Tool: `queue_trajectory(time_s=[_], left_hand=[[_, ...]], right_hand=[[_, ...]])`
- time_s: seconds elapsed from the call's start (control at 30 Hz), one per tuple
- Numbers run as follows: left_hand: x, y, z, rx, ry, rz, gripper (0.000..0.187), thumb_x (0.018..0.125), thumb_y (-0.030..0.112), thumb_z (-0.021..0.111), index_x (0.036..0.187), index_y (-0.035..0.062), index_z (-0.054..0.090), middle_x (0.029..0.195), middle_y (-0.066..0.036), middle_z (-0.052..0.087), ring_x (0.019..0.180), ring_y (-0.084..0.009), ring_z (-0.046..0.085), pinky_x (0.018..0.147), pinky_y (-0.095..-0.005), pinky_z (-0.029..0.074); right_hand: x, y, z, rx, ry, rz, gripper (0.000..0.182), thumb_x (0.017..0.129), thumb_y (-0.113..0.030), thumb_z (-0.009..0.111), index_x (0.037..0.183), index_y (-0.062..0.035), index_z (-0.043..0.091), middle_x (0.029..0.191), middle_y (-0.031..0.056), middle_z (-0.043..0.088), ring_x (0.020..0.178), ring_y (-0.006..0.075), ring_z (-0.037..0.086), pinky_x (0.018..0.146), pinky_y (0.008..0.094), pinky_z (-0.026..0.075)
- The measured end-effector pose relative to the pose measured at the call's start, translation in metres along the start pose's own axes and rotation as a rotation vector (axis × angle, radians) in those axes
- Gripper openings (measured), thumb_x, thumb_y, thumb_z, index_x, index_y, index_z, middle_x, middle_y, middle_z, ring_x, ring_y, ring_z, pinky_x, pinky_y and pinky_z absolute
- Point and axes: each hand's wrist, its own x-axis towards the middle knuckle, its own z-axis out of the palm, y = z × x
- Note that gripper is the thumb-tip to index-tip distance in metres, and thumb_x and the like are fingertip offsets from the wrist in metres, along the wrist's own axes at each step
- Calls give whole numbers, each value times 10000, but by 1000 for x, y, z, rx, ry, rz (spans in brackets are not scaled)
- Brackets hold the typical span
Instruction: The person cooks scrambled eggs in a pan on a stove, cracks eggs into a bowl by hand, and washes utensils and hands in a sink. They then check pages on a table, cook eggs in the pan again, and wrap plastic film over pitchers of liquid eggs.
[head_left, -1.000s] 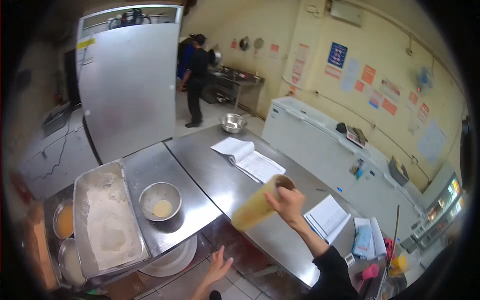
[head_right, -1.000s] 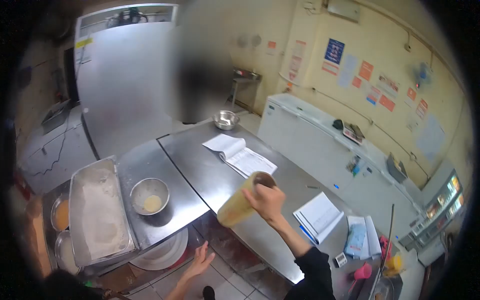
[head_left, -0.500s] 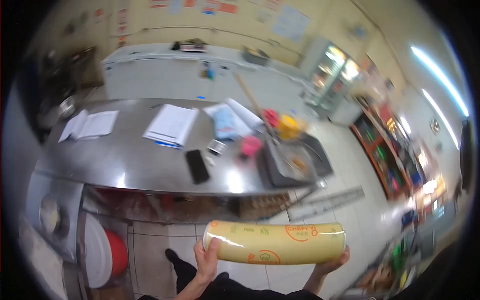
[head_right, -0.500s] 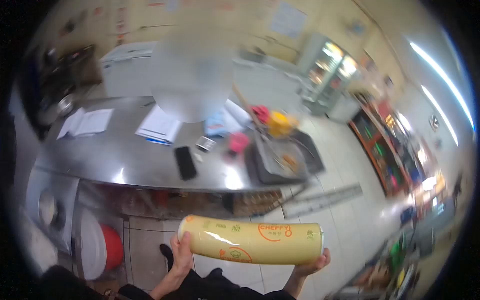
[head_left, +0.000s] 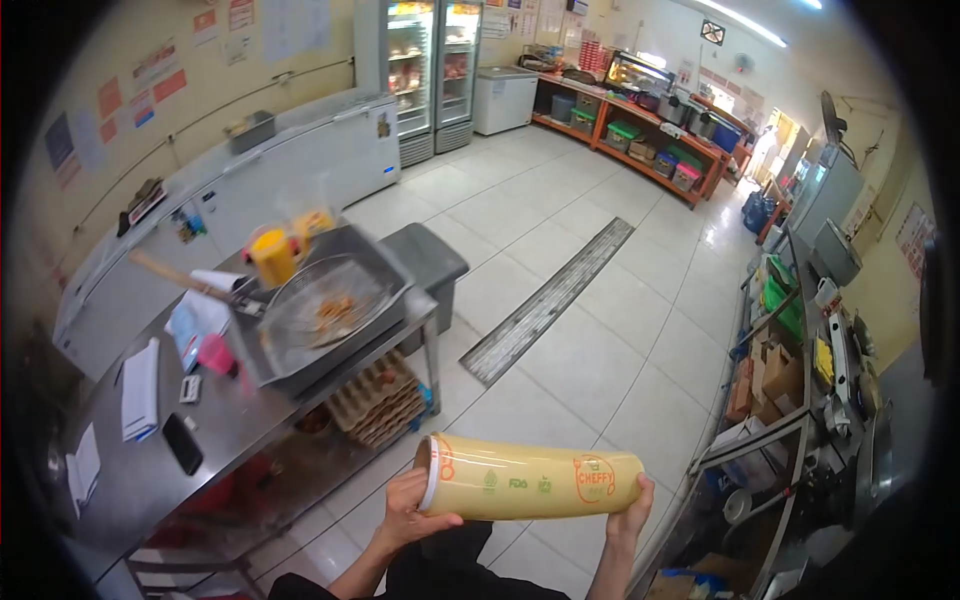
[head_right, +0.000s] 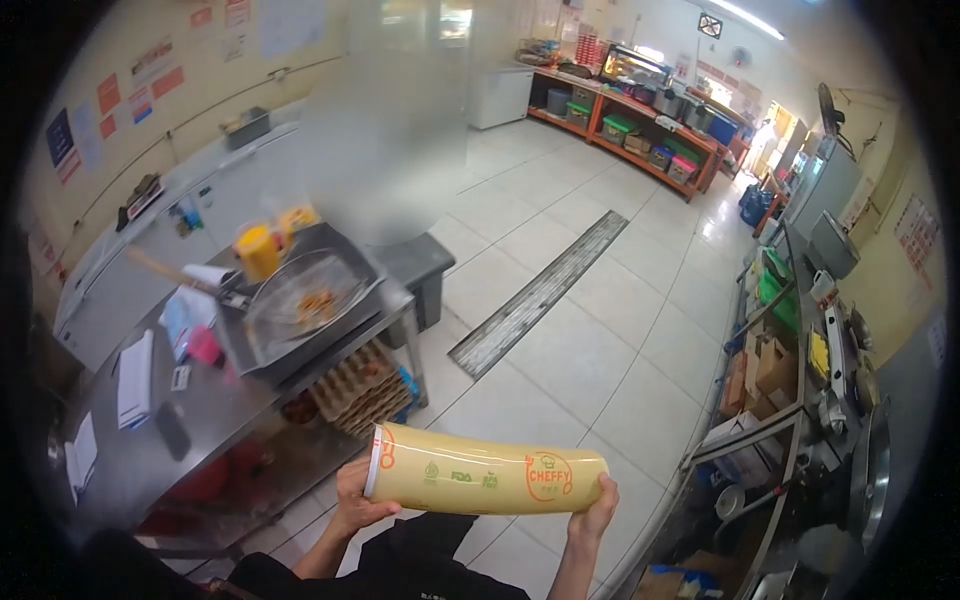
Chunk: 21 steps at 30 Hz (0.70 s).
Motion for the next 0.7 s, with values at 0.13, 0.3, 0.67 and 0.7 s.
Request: queue_trajectory(time_s=[0.13, 0.3, 0.67, 0.7], left_hand=[[65, -71, 77, -255, 115, -907, 337, 746, 278, 687, 820, -44, 618, 697, -58, 620, 611, -107, 565, 569, -259, 447], [163, -111, 179, -275, 187, -845, 272, 766, 226, 660, 760, -42, 610, 660, -14, 597, 597, -47, 509, 511, -227, 414], [359, -249, 279, 93, -132, 230, 468, 560, 359, 809, 549, 47, 460, 486, -47, 355, 404, -201, 380, 397, -294, 277], [374, -264, 280, 128, -119, 170, 446, 571, 336, 810, 554, 42, 475, 492, -53, 367, 407, -198, 388, 403, -287, 283]], right_hand=[[83, -7, -8, 113, -11, -214, 306, 774, -223, 480, 876, 53, 563, 882, 109, 603, 795, 210, 603, 712, 338, 487], [169, -58, -14, -93, -116, -408, 379, 755, -241, 446, 961, 56, 561, 946, 133, 603, 858, 236, 599, 761, 358, 477], [482, -50, 63, 126, -92, 203, 457, 779, -303, 441, 1098, 18, 505, 1085, 128, 558, 1024, 238, 530, 887, 352, 416], [509, -48, 82, 112, -73, 132, 471, 773, -323, 459, 1099, 14, 505, 1079, 127, 560, 1023, 239, 531, 887, 358, 418]])
